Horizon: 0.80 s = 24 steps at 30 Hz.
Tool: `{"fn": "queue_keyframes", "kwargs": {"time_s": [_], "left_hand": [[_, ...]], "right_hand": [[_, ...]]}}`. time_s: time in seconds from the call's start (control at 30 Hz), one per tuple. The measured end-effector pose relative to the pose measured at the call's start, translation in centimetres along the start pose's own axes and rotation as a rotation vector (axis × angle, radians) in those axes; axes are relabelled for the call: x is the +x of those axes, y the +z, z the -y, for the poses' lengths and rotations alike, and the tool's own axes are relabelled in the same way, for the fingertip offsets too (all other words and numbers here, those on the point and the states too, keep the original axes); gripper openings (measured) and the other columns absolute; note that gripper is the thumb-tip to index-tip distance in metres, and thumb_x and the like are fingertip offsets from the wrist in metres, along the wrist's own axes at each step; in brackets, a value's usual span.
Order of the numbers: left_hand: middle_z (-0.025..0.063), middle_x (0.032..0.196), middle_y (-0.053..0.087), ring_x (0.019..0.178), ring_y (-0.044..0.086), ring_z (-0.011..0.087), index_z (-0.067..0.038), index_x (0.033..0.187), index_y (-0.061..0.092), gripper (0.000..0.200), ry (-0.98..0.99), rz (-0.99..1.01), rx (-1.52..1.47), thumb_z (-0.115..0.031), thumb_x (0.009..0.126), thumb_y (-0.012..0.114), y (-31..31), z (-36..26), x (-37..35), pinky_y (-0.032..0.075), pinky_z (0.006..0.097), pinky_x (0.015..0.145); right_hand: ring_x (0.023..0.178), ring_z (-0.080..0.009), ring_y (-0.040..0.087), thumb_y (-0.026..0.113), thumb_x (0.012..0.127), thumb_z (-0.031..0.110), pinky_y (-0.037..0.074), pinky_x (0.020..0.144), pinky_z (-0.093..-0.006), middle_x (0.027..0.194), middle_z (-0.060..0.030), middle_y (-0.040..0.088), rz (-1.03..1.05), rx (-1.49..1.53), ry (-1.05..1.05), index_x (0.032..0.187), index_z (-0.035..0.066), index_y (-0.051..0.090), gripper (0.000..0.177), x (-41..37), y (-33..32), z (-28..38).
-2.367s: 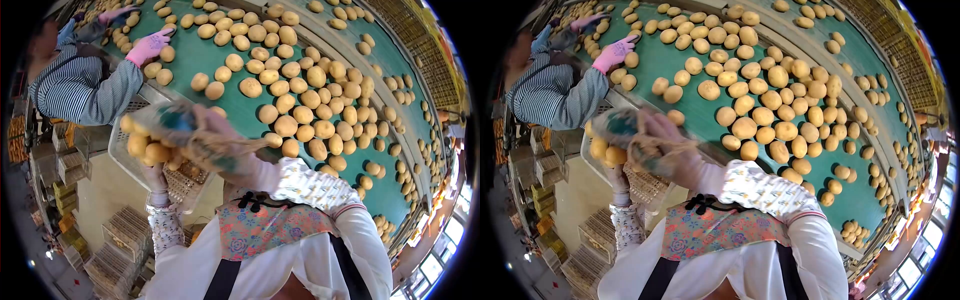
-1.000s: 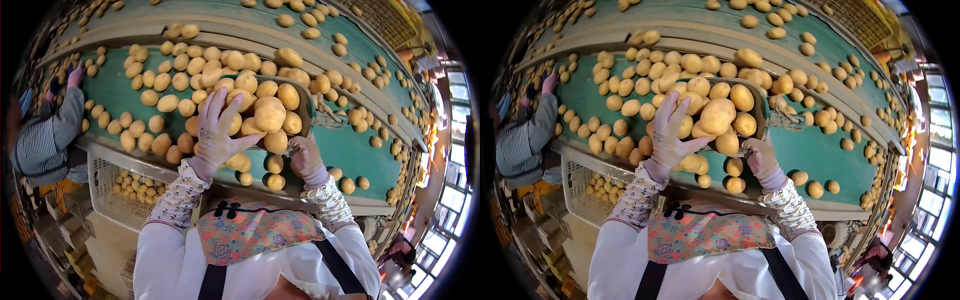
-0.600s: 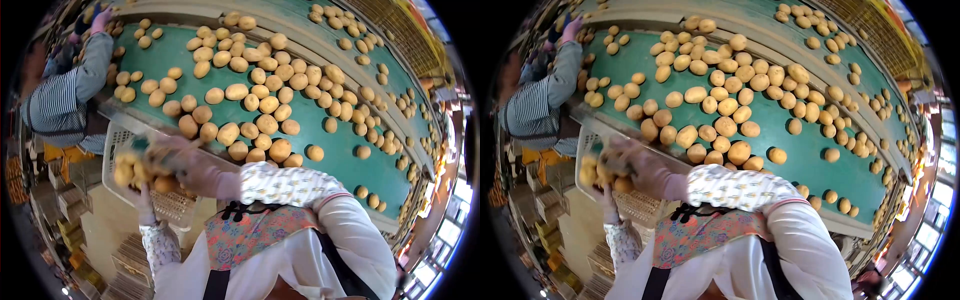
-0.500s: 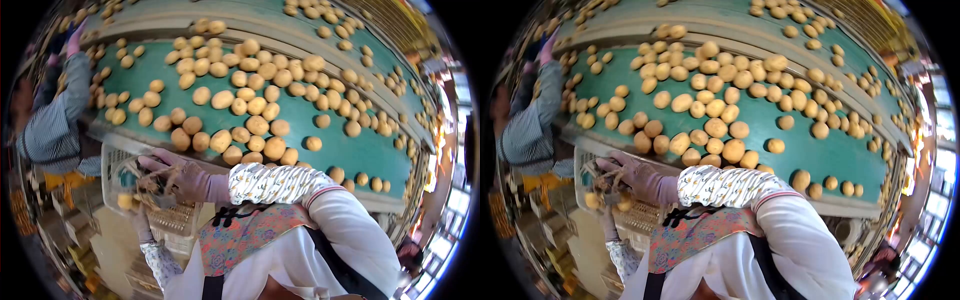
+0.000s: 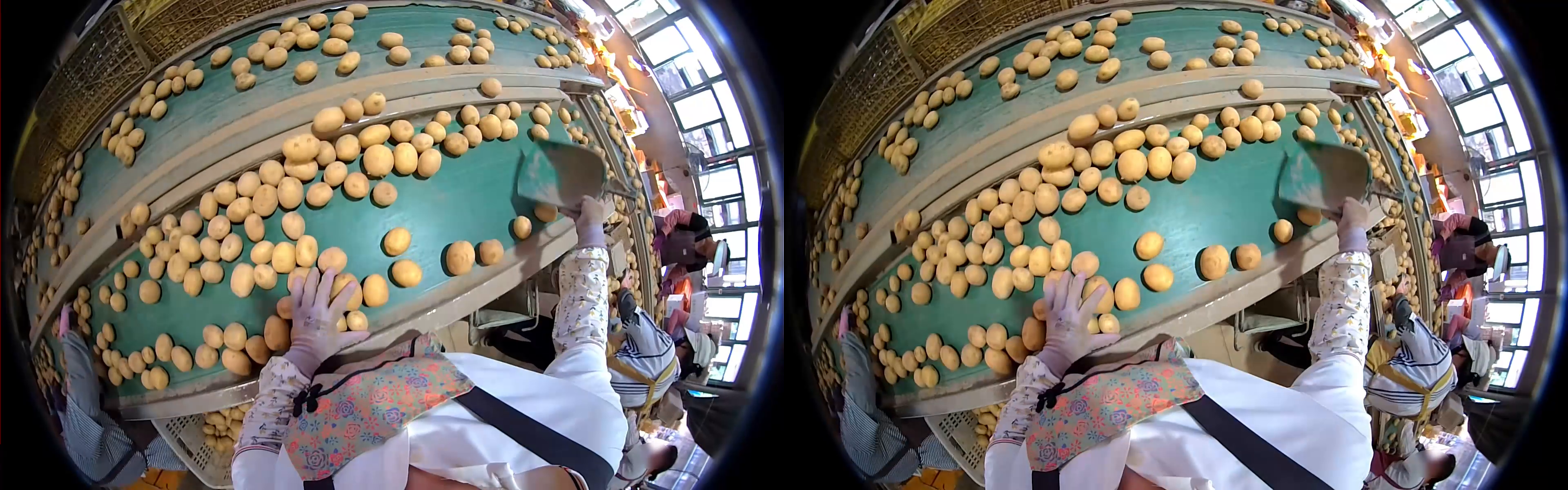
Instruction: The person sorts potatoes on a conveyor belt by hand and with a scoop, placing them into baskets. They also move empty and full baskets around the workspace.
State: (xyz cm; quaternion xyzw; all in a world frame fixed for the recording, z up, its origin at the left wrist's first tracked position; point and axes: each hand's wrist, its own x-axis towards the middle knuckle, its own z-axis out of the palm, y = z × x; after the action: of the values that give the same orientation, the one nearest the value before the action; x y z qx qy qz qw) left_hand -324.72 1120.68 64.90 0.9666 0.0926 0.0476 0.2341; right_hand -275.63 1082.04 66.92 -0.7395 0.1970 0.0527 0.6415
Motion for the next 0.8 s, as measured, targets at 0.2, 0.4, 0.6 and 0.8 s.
{"fn": "queue_keyframes", "kwargs": {"time_s": [0.2, 0.4, 0.6, 0.8], "left_hand": [[0.0179, 0.13, 0.046, 0.123, 0.041, 0.0362, -0.003, 0.132, 0.045, 0.078, -0.463, -0.38, 0.235, -0.033, 0.068, 0.077, -4.2, 10.5, -3.6, 0.032, 0.0504, 0.104], [0.0197, 0.145, 0.036, 0.137, 0.029, 0.0377, 0.0, 0.145, 0.034, 0.078, -0.604, -0.474, -0.057, -0.023, 0.08, 0.07, -6.1, 15.5, -6.1, 0.023, 0.0454, 0.115], [0.0174, 0.149, 0.031, 0.139, 0.024, 0.0402, -0.007, 0.147, 0.032, 0.089, -0.401, -0.545, -0.149, -0.025, 0.074, 0.079, -5.0, 13.4, -3.1, 0.023, 0.0487, 0.114], [0.0192, 0.148, 0.034, 0.138, 0.024, 0.0412, -0.013, 0.147, 0.035, 0.092, -0.63, -0.608, -0.14, -0.044, 0.072, 0.078, -11.0, 17.8, -8.4, 0.019, 0.0534, 0.113]], "right_hand": [[0.077, -0.032, 0.065, 0.059, 0.082, 0.001, 0.059, 0.063, -0.0512, 0.084, -0.0131, 0.054, 0.451, -0.06, 0.285, 0.102, 0.003, 0.049, 0.023, -2.8, 7.7, -6.4], [0.084, -0.03, 0.069, 0.055, 0.081, -0.003, 0.061, 0.062, -0.0454, 0.094, -0.0144, 0.063, 0.941, -0.268, 0.156, 0.118, 0.0, 0.05, 0.037, -16.0, 26.1, -5.7], [0.076, -0.0215, 0.064, 0.057, 0.077, -0.007, 0.06, 0.058, -0.0392, 0.097, -0.0094, 0.06, 1.134, -0.041, 0.404, 0.128, 0.005, 0.042, 0.054, -29.9, 31.5, -11.1], [0.071, -0.0163, 0.061, 0.056, 0.081, -0.006, 0.051, 0.058, -0.0299, 0.083, -0.0063, 0.059, 1.421, -0.219, -0.559, 0.117, 0.004, 0.045, 0.038, -41.1, 36.0, -17.9]]}}
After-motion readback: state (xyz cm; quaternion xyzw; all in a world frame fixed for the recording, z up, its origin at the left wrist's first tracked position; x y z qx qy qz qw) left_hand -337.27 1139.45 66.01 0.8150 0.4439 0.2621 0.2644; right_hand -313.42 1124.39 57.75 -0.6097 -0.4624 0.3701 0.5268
